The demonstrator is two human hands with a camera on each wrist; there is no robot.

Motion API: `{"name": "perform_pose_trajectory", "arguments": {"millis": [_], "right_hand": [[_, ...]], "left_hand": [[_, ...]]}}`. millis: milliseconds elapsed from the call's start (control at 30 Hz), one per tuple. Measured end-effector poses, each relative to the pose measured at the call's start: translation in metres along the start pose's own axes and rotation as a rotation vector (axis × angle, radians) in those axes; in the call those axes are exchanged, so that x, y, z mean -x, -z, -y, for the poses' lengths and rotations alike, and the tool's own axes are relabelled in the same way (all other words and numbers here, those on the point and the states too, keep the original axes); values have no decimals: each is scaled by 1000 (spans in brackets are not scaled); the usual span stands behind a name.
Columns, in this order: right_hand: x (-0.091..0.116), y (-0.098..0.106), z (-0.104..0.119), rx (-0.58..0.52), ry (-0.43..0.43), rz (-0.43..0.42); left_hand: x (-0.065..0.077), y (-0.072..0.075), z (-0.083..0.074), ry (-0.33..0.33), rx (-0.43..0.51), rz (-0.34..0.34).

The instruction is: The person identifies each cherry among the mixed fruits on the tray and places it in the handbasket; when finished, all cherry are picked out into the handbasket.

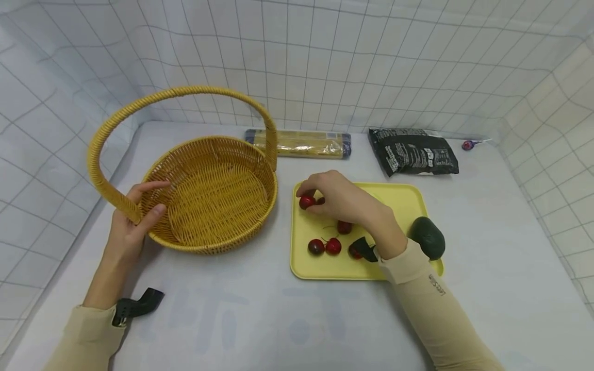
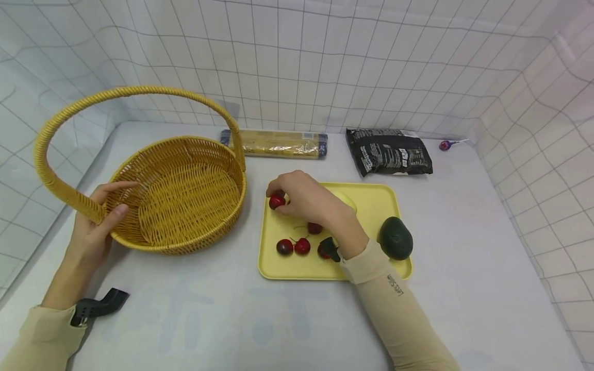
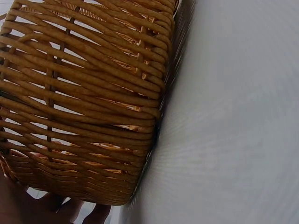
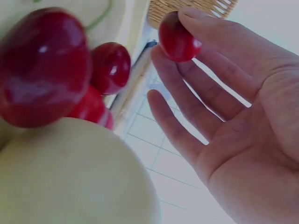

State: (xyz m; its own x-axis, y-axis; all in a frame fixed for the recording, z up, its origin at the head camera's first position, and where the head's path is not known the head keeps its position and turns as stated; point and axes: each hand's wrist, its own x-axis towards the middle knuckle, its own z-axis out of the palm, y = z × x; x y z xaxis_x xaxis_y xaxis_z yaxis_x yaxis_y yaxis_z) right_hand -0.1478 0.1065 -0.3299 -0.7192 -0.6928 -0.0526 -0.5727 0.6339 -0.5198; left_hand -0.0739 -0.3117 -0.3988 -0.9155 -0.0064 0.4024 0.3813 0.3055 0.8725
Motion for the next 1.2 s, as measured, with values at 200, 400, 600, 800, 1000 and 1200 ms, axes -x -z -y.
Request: {"name": "perform_pose_trajectory", "arguments": {"millis": [200, 400, 600, 800, 1000, 1200], "right_hand": [[2, 6, 13, -8, 77, -61], [3, 9, 27, -15, 112, -111], [-11, 14, 51, -27, 202, -160], [-32, 9, 84, -112, 308, -176], [-47, 4, 113, -119, 364, -165], [-60, -4, 104, -93, 247, -153]], "left_hand": [[0, 3, -2, -2, -4, -2], [3, 4, 1, 0, 40, 6], [7, 7, -2, -14, -32, -7], [8, 7, -3, -8, -17, 1], [8, 6, -2, -2, -42, 2], [3, 2, -2, 8, -55, 12]]}}
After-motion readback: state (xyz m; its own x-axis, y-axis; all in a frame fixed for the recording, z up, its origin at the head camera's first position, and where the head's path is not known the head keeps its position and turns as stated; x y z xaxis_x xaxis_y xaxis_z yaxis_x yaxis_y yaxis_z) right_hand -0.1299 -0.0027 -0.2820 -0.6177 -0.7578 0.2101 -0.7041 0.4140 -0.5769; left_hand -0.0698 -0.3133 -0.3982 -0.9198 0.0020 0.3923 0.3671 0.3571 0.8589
